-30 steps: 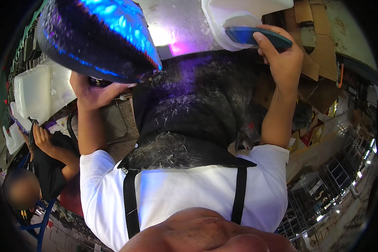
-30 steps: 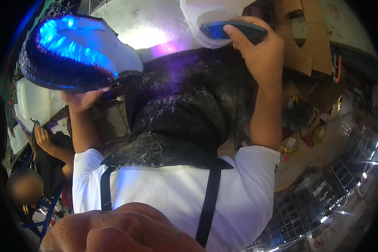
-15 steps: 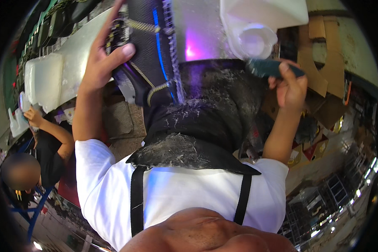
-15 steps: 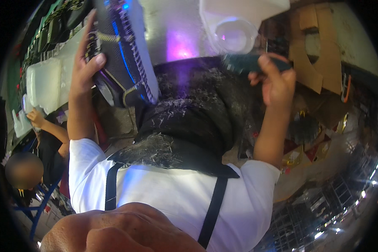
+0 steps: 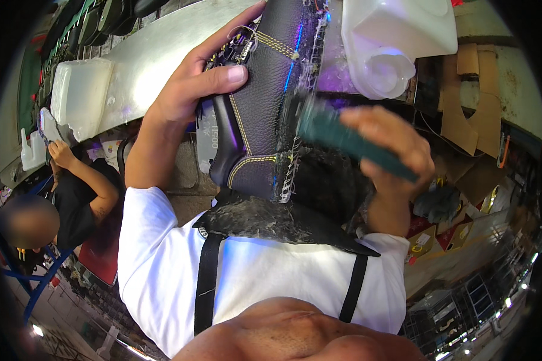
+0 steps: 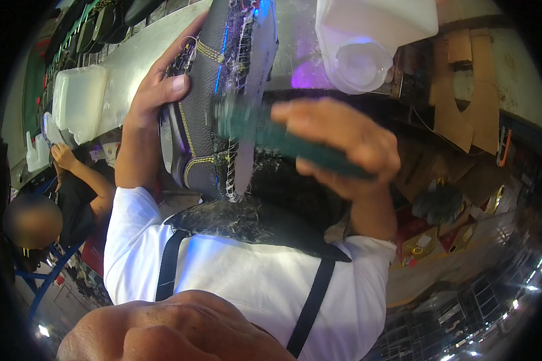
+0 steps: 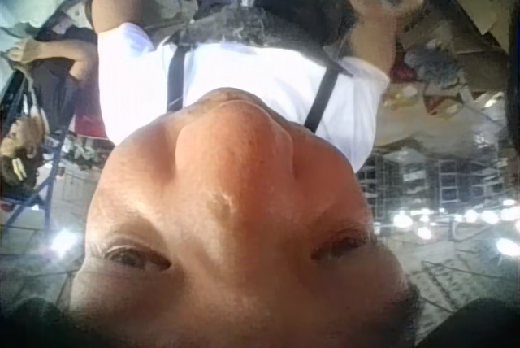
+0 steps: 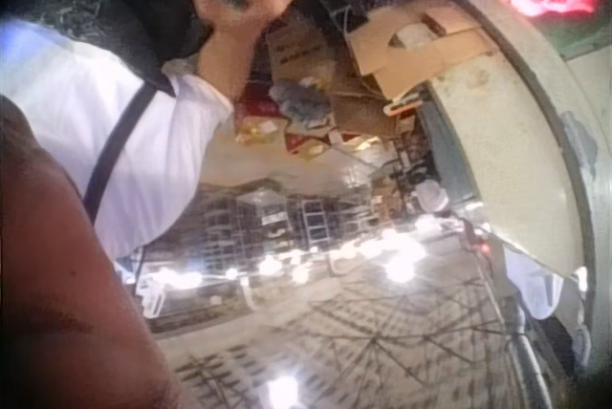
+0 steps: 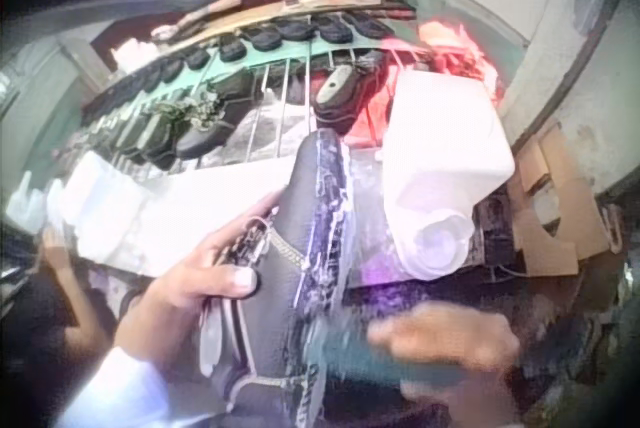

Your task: The person scrubs the sole and sides of a black shoe with a brush, repeatedly dipping the brush into a white container of liquid. They rotate the shoe to clean different areas and continue scrubbing throughout the clip.

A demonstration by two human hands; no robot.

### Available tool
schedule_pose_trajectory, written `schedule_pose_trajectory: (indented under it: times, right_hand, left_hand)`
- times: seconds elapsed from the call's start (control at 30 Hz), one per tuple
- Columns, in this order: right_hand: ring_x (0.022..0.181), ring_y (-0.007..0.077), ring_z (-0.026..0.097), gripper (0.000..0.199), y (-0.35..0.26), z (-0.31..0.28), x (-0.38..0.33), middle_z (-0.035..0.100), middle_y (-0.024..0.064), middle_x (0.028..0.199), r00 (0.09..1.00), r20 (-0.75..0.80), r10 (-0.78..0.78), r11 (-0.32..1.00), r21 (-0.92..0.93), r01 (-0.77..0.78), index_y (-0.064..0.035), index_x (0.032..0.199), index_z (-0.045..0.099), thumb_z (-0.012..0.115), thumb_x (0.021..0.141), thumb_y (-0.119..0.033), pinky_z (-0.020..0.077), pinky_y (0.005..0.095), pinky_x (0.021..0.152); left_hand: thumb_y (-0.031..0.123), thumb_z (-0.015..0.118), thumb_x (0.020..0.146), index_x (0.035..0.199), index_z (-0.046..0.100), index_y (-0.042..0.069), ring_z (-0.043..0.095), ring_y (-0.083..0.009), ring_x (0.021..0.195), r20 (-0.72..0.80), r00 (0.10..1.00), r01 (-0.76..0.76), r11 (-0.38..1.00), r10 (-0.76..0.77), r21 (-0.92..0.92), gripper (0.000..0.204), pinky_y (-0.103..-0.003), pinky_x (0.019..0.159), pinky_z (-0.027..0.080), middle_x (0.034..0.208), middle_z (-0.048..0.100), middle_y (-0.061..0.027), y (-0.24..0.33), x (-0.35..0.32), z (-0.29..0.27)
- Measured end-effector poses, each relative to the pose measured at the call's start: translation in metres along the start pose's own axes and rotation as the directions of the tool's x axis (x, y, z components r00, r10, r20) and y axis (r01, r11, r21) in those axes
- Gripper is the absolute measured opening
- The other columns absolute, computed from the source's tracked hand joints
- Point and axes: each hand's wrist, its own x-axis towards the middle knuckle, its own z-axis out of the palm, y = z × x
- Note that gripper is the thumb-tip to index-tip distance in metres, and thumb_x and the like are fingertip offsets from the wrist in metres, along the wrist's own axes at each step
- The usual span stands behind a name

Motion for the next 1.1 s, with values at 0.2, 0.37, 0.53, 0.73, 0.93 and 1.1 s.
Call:
schedule_pose_trajectory:
  times: [0.2,0.37,0.53,0.73,0.93,1.1]
  right_hand:
    - [0.082,0.0316,0.076,0.035,-0.014,-0.03,0.035,0.075,0.0248,0.102,0.996,0.069,-0.053,0.993,-0.104,0.06,0.0093,0.111,0.07,0.082,0.086,-0.012,0.0618,0.0366,0.07]
    - [0.086,0.0355,0.076,0.023,-0.022,-0.028,0.049,0.074,0.0223,0.1,0.939,0.261,-0.226,0.865,-0.389,0.316,0.0079,0.105,0.069,0.077,0.089,-0.006,0.0632,0.0395,0.075]
    - [0.08,0.0338,0.076,0.026,-0.036,-0.018,0.045,0.074,0.0245,0.09,0.936,0.314,-0.157,0.936,-0.255,0.242,0.0089,0.1,0.068,0.081,0.083,-0.005,0.0628,0.0368,0.07]
    - [0.094,0.0326,0.074,0.03,-0.041,-0.037,0.058,0.072,0.0282,0.104,0.96,0.246,-0.135,0.859,-0.454,0.237,0.0139,0.11,0.069,0.075,0.081,0.008,0.0607,0.0378,0.083]
    - [0.097,0.0332,0.073,0.03,-0.045,-0.034,0.067,0.072,0.029,0.108,0.949,0.273,-0.159,0.75,-0.592,0.296,0.0144,0.111,0.069,0.075,0.082,0.007,0.06,0.0385,0.084]
    - [0.09,0.0357,0.075,0.029,-0.033,-0.03,0.059,0.073,0.0276,0.101,0.93,0.305,-0.205,0.795,-0.502,0.339,0.0138,0.107,0.07,0.078,0.081,0.005,0.061,0.0402,0.08]
  left_hand:
    - [0.014,0.082,0.069,0.16,0.021,-0.008,0.043,-0.0278,0.146,0.18,0.981,0.144,0.887,-0.07,-0.439,0.112,-0.035,0.123,0.025,0.159,0.04,-0.0219,0.022,-0.01,-0.006]
    - [0.045,0.075,0.069,0.158,0.033,-0.006,0.047,-0.0301,0.144,0.037,0.999,-0.014,0.999,0.016,-0.044,0.111,-0.037,0.122,0.029,0.156,0.045,-0.0232,0.016,-0.008,0.005]
    - [0.043,0.078,0.068,0.158,0.034,-0.006,0.047,-0.0294,0.144,0.023,1.0,-0.011,0.997,0.013,-0.073,0.111,-0.037,0.122,0.028,0.156,0.045,-0.0229,0.02,-0.01,0.009]
    - [0.042,0.08,0.071,0.158,0.032,-0.007,0.047,-0.0292,0.144,0.066,0.997,-0.04,0.997,0.045,-0.064,0.111,-0.038,0.122,0.028,0.156,0.045,-0.023,0.022,-0.008,0.01]
    - [0.042,0.079,0.078,0.158,0.034,-0.004,0.05,-0.0301,0.141,0.122,0.987,-0.104,0.994,0.107,-0.029,0.102,-0.038,0.122,0.03,0.155,0.046,-0.023,0.02,-0.008,0.001]
    - [0.018,0.082,0.072,0.16,0.023,-0.009,0.042,-0.0264,0.146,0.116,0.985,0.152,0.955,-0.125,-0.257,0.109,-0.035,0.123,0.025,0.159,0.04,-0.0223,0.044,-0.003,0.005]
